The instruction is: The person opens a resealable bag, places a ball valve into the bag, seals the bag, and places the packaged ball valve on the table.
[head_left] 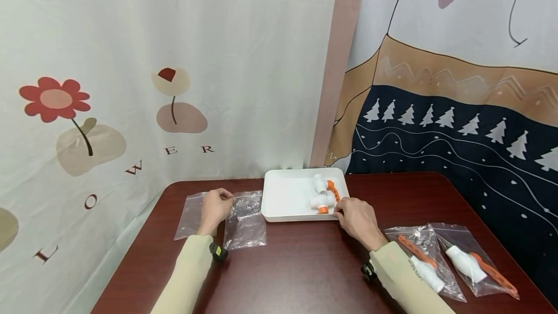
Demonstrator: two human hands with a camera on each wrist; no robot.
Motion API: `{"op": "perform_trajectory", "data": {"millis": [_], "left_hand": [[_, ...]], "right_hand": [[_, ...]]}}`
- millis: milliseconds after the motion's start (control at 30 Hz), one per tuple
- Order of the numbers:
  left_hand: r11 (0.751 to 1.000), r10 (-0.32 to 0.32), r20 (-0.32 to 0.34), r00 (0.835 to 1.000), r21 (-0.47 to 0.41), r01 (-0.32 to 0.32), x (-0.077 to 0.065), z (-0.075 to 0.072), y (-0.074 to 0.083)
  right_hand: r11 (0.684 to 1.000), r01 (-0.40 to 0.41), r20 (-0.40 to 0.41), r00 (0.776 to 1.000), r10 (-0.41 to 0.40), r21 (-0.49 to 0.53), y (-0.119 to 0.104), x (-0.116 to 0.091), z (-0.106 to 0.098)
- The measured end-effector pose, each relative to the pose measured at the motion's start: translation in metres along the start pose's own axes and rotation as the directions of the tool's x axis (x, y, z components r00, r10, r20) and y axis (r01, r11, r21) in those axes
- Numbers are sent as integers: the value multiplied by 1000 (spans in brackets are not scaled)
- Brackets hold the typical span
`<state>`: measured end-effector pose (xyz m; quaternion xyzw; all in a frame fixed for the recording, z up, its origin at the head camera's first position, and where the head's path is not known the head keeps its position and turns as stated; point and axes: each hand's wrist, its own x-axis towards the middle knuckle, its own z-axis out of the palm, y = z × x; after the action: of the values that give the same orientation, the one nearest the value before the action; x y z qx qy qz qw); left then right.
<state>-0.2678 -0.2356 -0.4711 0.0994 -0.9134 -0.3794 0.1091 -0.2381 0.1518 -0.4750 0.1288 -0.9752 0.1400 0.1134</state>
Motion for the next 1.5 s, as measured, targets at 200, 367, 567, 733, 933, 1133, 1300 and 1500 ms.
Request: {"op": "perform_trajectory", "data": {"millis": [200,367,567,733,933,1133,1300,1500], "left_hand": [[994,28,-33,999,-102,-31,-13,-10,13],[980,80,-68,994,-177,-91,-25,-18,26],[953,144,-99,985,-256,-164,-41,-27,41],[922,181,-98,979,-328,-203,-51,-33,53],[894,214,-94,972,-382,-234,-65,-40,67],[858,248,-82,965,-444,-258,-75,-35,79],[854,264,-66,962,-448,-264,-81,-25,90],[798,303,22,953,-552,-241,-87,-12,106]], "right_hand": [[1000,-1,1,1000,1,10,0,0,0],[1000,-6,-4,1000,6,14,1,-1,2],[1000,-4,-1,1000,4,11,2,-1,1],[1000,4,-13,1000,-4,5,3,-1,1],[999,6,-23,1000,-5,38,4,-3,3],[981,-20,-17,1000,24,195,6,-5,-3],[932,-34,10,999,32,360,9,-7,-12],[862,-40,17,999,37,506,4,-7,-33]]}}
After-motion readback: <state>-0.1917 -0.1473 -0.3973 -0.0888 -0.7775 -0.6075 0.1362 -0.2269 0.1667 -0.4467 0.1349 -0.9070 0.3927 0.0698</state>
